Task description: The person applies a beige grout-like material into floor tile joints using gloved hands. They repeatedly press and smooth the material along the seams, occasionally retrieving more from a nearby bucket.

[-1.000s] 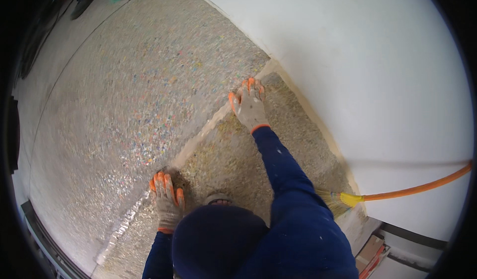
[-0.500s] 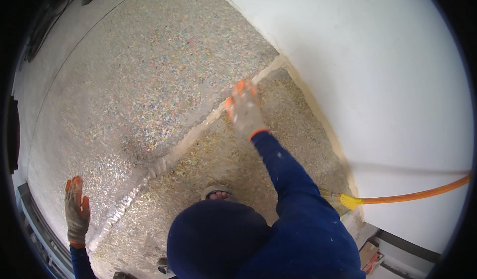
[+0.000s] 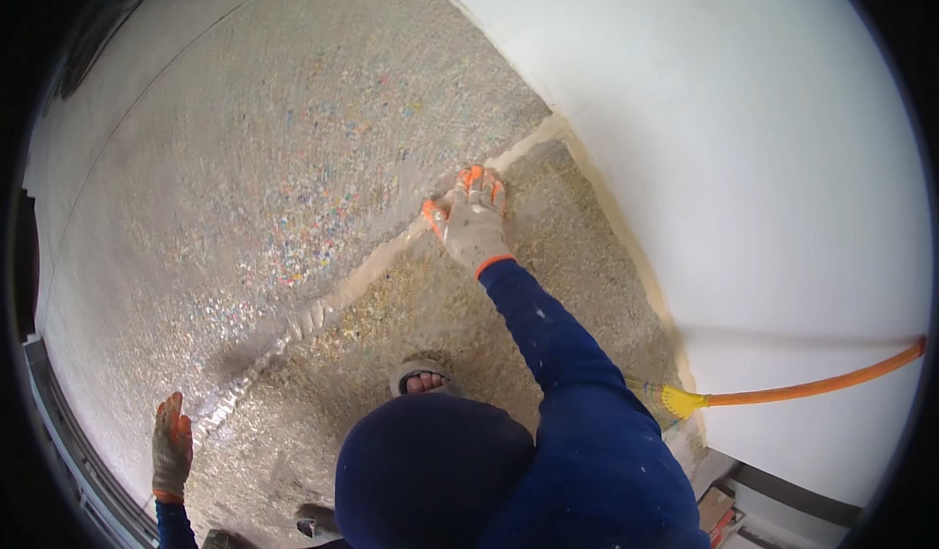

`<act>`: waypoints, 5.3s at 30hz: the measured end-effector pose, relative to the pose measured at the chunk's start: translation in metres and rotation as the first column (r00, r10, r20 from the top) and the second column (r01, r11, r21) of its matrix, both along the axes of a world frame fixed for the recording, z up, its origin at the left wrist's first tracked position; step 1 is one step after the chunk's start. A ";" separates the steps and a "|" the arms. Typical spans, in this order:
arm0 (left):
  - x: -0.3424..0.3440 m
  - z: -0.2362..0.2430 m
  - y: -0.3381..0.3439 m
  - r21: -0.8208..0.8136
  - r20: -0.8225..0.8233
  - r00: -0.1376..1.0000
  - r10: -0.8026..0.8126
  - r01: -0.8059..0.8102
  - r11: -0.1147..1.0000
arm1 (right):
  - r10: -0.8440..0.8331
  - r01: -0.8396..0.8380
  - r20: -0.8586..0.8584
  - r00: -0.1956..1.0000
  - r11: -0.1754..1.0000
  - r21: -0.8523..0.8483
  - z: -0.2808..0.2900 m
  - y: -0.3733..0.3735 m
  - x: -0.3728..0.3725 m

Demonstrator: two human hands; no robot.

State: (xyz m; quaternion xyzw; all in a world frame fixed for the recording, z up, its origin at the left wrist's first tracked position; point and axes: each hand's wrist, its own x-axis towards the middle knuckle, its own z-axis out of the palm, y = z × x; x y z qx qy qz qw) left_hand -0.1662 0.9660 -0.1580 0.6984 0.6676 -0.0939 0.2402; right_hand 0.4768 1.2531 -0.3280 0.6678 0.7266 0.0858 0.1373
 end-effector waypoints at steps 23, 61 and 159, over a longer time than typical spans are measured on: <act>-0.012 0.003 0.002 -0.018 0.092 0.994 0.058 -0.056 0.998 | -0.187 0.197 -0.102 0.977 0.976 0.097 0.024 0.040 0.090; -0.072 0.011 -0.083 0.026 0.192 0.932 0.308 -0.318 0.948 | 0.528 -0.687 -0.523 0.669 0.707 -0.164 0.005 -0.203 -0.229; -0.020 -0.151 -0.083 0.496 0.037 0.998 0.045 -0.057 0.867 | 0.711 -0.811 -0.445 0.544 0.581 -0.063 0.025 -0.245 -0.477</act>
